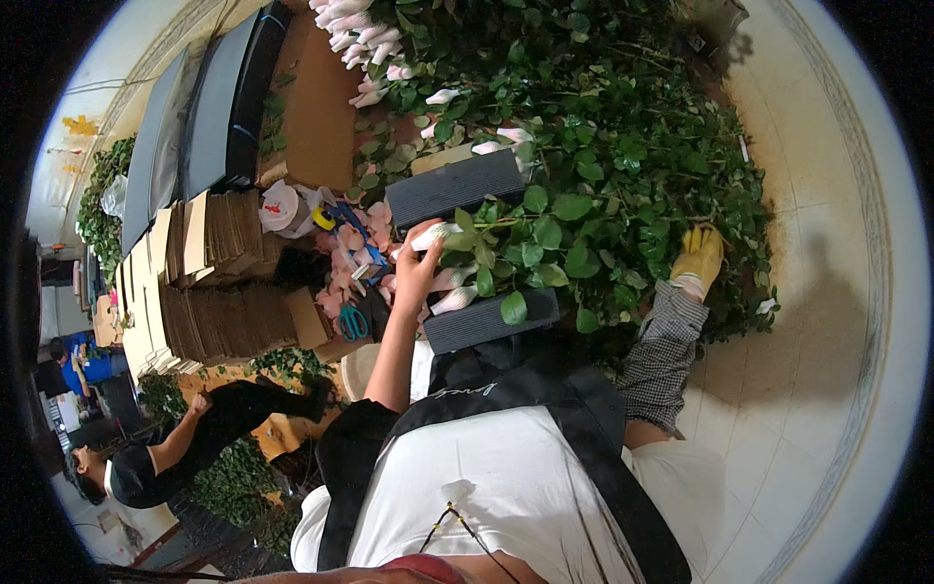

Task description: The person picks up pink flower heads from a large pile of greenery and places them into a black tray with individual compartments, then covers the tray with a plastic film.

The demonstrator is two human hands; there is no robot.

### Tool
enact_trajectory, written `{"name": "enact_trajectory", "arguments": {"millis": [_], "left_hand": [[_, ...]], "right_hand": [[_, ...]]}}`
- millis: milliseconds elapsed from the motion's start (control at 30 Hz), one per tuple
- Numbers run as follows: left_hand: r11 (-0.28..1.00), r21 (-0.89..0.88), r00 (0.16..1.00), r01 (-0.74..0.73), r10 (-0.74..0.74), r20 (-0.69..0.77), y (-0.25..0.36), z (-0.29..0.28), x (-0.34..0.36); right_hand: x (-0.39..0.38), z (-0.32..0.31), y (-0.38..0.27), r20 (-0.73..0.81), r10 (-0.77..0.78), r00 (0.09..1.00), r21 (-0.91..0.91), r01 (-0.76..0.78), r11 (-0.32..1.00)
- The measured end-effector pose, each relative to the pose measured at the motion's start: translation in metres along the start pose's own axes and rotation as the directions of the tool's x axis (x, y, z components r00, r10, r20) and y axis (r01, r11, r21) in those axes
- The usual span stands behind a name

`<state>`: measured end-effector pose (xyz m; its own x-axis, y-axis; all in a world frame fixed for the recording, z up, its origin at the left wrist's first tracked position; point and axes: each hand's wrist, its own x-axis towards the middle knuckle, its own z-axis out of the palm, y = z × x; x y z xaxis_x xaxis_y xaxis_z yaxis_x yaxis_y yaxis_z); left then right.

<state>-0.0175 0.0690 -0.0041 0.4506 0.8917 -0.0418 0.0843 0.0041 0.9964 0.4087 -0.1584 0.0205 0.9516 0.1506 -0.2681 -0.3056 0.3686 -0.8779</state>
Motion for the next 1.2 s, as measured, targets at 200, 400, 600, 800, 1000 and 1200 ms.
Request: {"name": "enact_trajectory", "arguments": {"millis": [200,400,600,800,1000,1200], "left_hand": [[0.988,-0.044,0.987,0.149,-0.152,-0.056,0.001,-0.002,-0.002],[1.0,-0.013,0.985,0.009,-0.006,0.172,0.005,-0.018,0.003],[0.888,0.397,0.969,-0.232,0.176,0.173,0.015,-0.019,-0.008],[0.797,0.563,0.975,-0.22,0.202,0.095,0.01,-0.017,-0.023],[0.917,0.37,0.975,0.15,-0.075,-0.211,0.023,-0.054,-0.073],[0.882,0.462,0.929,-0.089,-0.093,0.358,0.012,-0.051,-0.075]], "right_hand": [[-0.122,0.101,-0.002,0.764,-0.464,0.448,-0.492,0.87,0.03],[-0.118,0.121,0.055,0.961,0.218,0.17,-0.173,0.985,-0.009],[-0.119,0.113,0.083,0.934,0.319,0.162,-0.072,0.958,-0.277],[-0.095,0.115,0.082,0.887,0.296,0.354,-0.398,0.912,0.104],[-0.113,0.155,0.007,0.827,0.39,0.405,-0.456,0.889,0.043],[-0.224,0.193,0.028,0.856,0.367,-0.363,-0.032,0.673,0.739]]}}
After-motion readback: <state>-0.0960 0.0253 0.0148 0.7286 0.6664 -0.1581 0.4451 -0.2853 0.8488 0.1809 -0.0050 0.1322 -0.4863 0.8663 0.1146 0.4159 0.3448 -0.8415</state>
